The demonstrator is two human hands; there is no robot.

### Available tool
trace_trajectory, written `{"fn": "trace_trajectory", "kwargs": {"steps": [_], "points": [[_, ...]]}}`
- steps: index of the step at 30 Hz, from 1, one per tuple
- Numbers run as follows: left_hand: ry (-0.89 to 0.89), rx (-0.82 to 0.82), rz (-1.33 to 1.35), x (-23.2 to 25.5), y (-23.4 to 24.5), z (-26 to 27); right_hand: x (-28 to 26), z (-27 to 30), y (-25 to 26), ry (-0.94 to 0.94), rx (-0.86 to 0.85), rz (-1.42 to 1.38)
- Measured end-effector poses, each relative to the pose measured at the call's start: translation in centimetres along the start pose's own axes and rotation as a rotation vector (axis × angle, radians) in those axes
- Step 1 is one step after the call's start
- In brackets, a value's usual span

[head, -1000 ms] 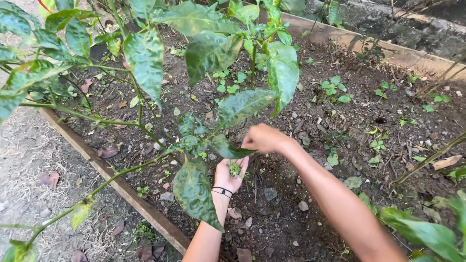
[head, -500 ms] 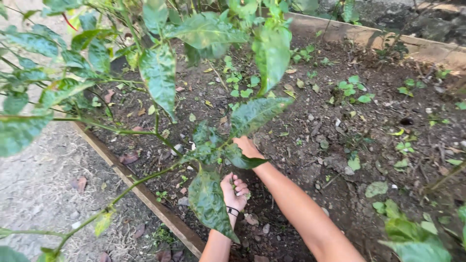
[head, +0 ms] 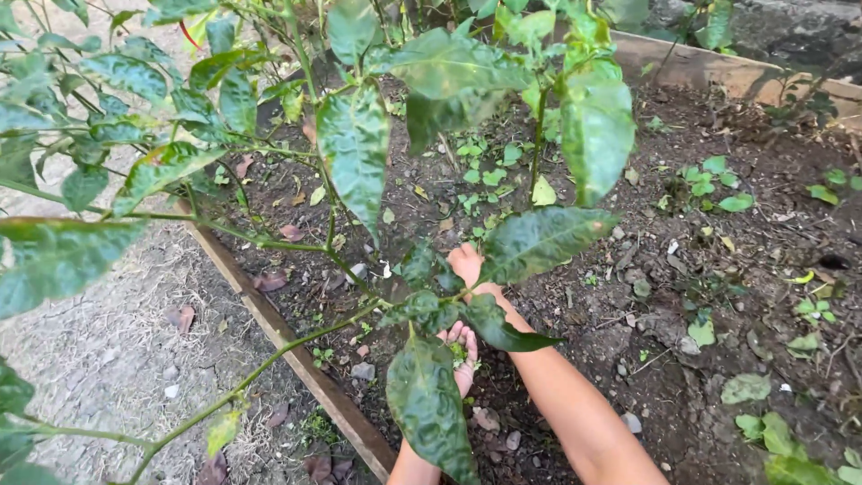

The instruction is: Manually weeding and tending to a garden bed by pulling small weeds and clearing debris.

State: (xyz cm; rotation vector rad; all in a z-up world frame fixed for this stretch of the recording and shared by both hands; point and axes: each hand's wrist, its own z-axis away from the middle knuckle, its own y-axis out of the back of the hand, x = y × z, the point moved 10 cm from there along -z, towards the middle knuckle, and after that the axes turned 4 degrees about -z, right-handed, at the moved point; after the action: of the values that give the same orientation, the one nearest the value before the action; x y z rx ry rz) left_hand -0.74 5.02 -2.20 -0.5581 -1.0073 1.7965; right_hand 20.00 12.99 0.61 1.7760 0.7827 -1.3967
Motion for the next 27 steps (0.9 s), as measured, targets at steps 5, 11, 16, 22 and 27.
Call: {"fn": "trace_trajectory", "kwargs": {"steps": [5,11,16,22,27], "points": [[0.016,-0.077,0.04,-0.1,3.8,-3.4,-4.6,3.1,-1.7,0.054,-0.037,0.253],[-0.066,-0.087,-0.027,0.1,0.1,0.0,-5.3,4.0,-1.2,0.171,0.075,0.254],[-0.098,-0.062,-0.005,0.4,-3.5,3.8,-2.5,4.5,-2.2,0.394,0.202,0.728],[-0.109,-0.075,-0.032,1.2,-1.0,2.1,-9.5,5.0,-1.6,0.321,0.264,0.653],[0.019,-0.167,0.044,0.0,-1.6,1.5,-10.2,4.8,1.1,0.244,0.321,0.607]]}}
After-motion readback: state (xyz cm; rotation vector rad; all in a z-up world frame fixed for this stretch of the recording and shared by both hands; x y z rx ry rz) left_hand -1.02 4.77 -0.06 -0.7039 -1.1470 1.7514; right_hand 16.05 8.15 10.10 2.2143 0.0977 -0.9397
